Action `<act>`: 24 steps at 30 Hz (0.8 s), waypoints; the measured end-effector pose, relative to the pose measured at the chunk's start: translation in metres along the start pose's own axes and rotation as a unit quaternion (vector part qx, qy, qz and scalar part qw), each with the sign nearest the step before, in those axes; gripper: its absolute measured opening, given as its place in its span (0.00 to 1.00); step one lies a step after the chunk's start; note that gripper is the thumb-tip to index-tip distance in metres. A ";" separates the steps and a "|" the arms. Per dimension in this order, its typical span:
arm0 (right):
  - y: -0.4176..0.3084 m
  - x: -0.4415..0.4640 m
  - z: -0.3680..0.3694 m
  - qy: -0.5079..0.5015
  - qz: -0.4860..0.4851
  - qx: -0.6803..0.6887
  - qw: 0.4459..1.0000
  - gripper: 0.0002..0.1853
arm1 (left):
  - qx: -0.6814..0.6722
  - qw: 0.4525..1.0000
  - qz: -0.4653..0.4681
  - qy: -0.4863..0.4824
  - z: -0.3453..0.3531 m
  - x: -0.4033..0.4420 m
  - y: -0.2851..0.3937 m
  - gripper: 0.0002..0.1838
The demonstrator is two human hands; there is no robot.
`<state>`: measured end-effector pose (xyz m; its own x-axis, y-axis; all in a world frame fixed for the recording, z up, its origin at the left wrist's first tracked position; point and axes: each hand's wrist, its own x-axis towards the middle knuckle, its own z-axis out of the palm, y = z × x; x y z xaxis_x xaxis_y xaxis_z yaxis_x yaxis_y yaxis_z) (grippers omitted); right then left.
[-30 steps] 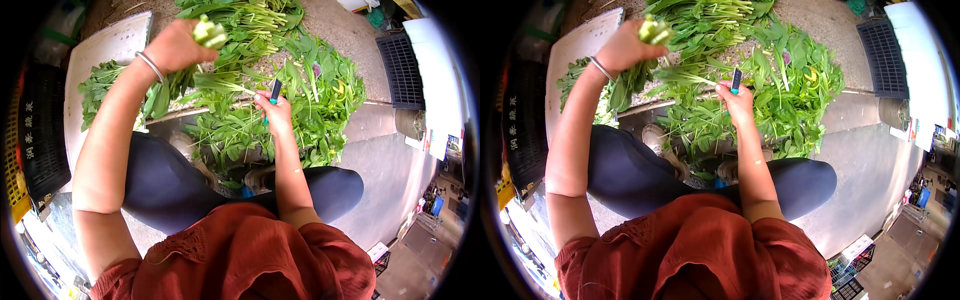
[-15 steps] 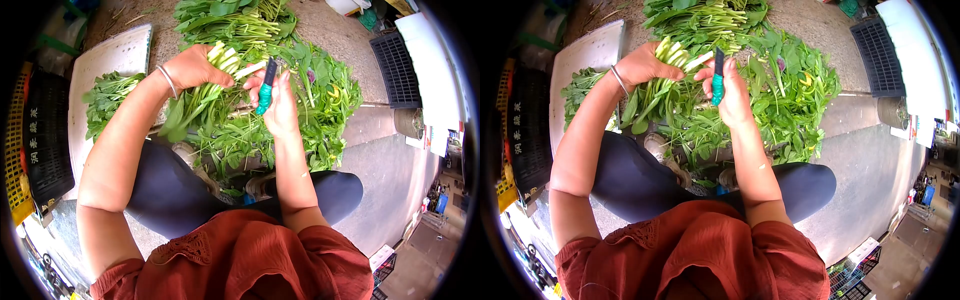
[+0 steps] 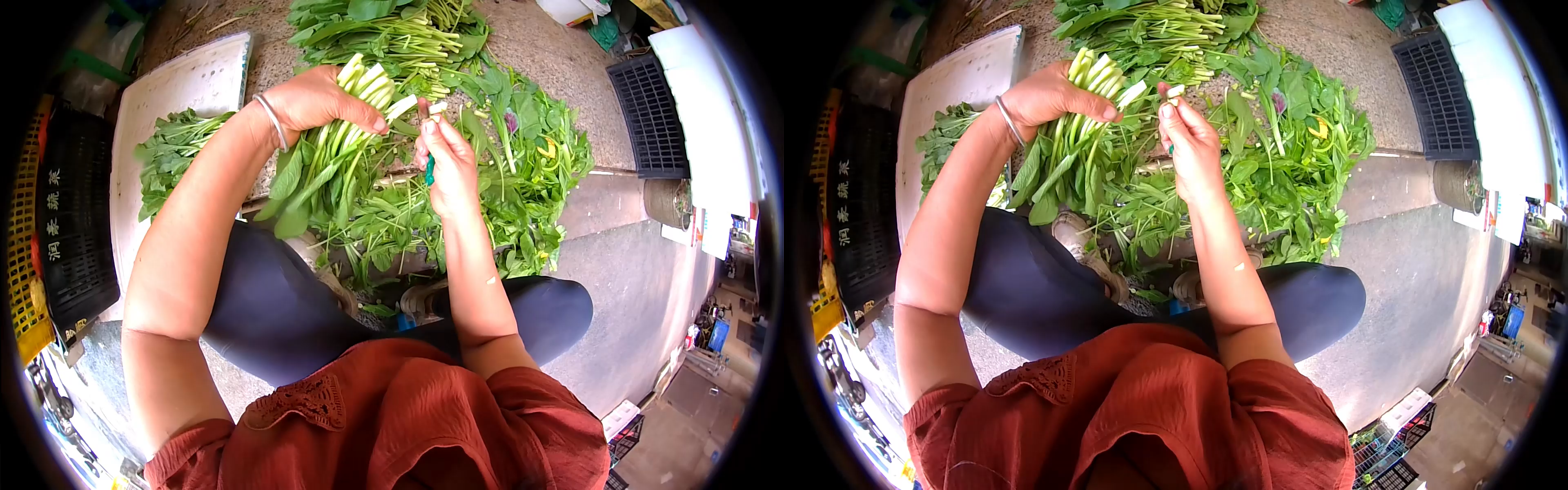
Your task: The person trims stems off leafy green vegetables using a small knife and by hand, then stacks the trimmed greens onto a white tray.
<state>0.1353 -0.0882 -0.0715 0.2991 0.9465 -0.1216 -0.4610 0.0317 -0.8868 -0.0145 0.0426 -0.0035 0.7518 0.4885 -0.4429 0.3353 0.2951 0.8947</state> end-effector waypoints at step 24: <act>0.005 0.006 0.017 -0.036 0.036 0.164 0.985 0.18 | 0.139 0.984 0.065 0.088 0.004 0.000 0.000 0.22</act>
<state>0.1210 -0.0765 -0.0691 0.2010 0.9701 -0.1357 -0.7276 0.0551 -0.6838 -0.0119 0.0392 -0.0031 0.6972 0.6490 -0.3044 0.4026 -0.0031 0.9154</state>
